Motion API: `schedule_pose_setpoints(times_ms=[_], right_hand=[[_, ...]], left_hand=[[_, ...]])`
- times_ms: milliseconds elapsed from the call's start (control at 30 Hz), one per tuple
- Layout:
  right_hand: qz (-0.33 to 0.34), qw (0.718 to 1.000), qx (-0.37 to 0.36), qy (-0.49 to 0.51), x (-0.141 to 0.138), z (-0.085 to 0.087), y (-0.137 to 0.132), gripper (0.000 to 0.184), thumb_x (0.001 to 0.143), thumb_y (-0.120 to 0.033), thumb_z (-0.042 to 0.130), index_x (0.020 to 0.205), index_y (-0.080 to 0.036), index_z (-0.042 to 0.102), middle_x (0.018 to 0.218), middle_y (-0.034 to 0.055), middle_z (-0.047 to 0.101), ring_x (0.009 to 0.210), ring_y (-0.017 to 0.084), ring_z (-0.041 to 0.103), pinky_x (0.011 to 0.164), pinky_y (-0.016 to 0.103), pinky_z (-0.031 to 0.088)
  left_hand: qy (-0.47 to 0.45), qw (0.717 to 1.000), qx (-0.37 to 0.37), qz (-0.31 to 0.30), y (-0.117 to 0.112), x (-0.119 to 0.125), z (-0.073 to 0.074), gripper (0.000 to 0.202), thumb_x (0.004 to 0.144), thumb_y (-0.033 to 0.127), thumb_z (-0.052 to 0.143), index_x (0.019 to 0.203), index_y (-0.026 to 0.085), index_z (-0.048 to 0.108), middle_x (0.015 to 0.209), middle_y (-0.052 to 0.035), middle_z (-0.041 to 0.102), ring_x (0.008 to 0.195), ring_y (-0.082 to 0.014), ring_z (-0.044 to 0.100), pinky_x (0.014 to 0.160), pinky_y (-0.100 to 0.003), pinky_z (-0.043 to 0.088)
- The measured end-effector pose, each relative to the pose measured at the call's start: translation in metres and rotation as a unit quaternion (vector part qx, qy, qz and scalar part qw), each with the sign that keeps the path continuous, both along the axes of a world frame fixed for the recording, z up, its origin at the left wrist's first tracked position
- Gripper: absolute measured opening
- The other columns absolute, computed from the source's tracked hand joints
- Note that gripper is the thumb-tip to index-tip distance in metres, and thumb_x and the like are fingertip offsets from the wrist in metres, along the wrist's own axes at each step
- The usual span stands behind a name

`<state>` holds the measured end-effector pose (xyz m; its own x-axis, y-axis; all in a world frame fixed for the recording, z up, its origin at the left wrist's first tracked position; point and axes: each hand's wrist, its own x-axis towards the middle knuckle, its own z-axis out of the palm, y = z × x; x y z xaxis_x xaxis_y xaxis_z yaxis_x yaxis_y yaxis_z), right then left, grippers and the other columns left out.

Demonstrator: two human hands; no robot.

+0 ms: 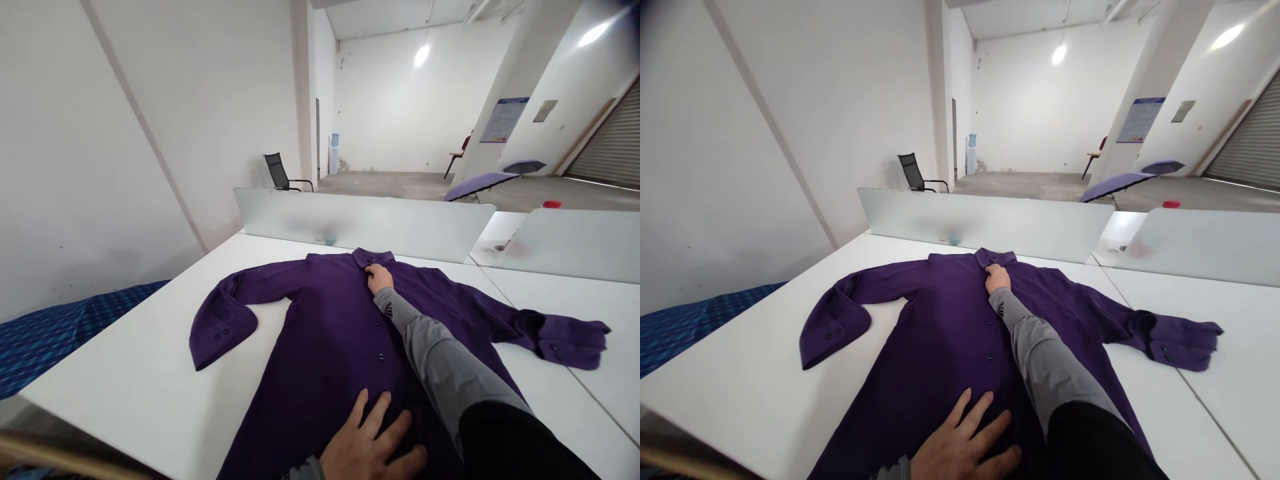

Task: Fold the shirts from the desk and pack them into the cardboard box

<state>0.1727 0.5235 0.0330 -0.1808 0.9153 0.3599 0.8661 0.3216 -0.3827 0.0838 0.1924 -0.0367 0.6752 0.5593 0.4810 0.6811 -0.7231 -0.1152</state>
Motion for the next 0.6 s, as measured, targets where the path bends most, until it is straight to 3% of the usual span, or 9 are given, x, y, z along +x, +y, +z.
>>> schedule_pose_setpoints(times_ms=[167,267,400,500,600], right_hand=[[-0.02,0.999,0.029,-0.025,0.002,-0.004,-0.008,0.039,0.089,-0.015,0.046,0.122,-0.019,0.065,0.143,0.0118,0.046,0.121,0.028,0.045,0.098,0.039,0.04],[-0.038,0.998,0.046,-0.034,0.007,-0.001,-0.012,0.035,0.091,-0.018,0.045,0.121,-0.02,0.064,0.139,0.0136,0.045,0.121,0.03,0.044,0.096,0.042,0.039],[-0.027,0.998,0.045,-0.042,0.016,0.003,-0.016,0.026,0.087,-0.026,0.058,0.111,-0.021,0.067,0.125,0.0121,0.051,0.107,0.025,0.053,0.089,0.035,0.043],[-0.016,0.997,0.063,-0.034,0.027,0.009,-0.025,0.029,0.091,-0.032,0.053,0.115,-0.021,0.064,0.125,0.0088,0.051,0.101,0.019,0.055,0.087,0.028,0.043],[-0.029,0.996,0.071,-0.035,0.058,0.015,-0.045,0.026,0.092,-0.026,0.047,0.11,-0.019,0.065,0.117,0.0079,0.057,0.097,0.017,0.056,0.086,0.026,0.042]], left_hand=[[-0.004,1.0,0.023,0.002,0.002,-0.001,-0.004,0.053,0.094,0.044,0.052,0.144,0.037,0.036,0.154,-0.0021,0.036,0.14,-0.0361,0.033,0.103,-0.059,0.043],[-0.001,1.0,0.016,-0.005,0.002,-0.003,0.0,0.055,0.094,0.044,0.051,0.145,0.036,0.034,0.154,-0.0025,0.035,0.14,-0.0362,0.032,0.102,-0.059,0.044],[0.016,1.0,-0.018,-0.017,-0.001,-0.007,0.013,0.058,0.095,0.044,0.049,0.148,0.034,0.029,0.154,-0.0037,0.035,0.141,-0.036,0.031,0.103,-0.058,0.043],[0.021,0.997,-0.07,-0.035,-0.002,-0.009,0.024,0.067,0.093,0.059,0.043,0.151,0.03,0.026,0.155,-0.0059,0.034,0.14,-0.038,0.031,0.105,-0.06,0.04],[0.023,0.99,-0.126,-0.054,-0.004,-0.011,0.035,0.079,0.089,0.069,0.037,0.153,0.026,0.022,0.156,-0.0074,0.03,0.14,-0.0394,0.03,0.106,-0.063,0.037]])
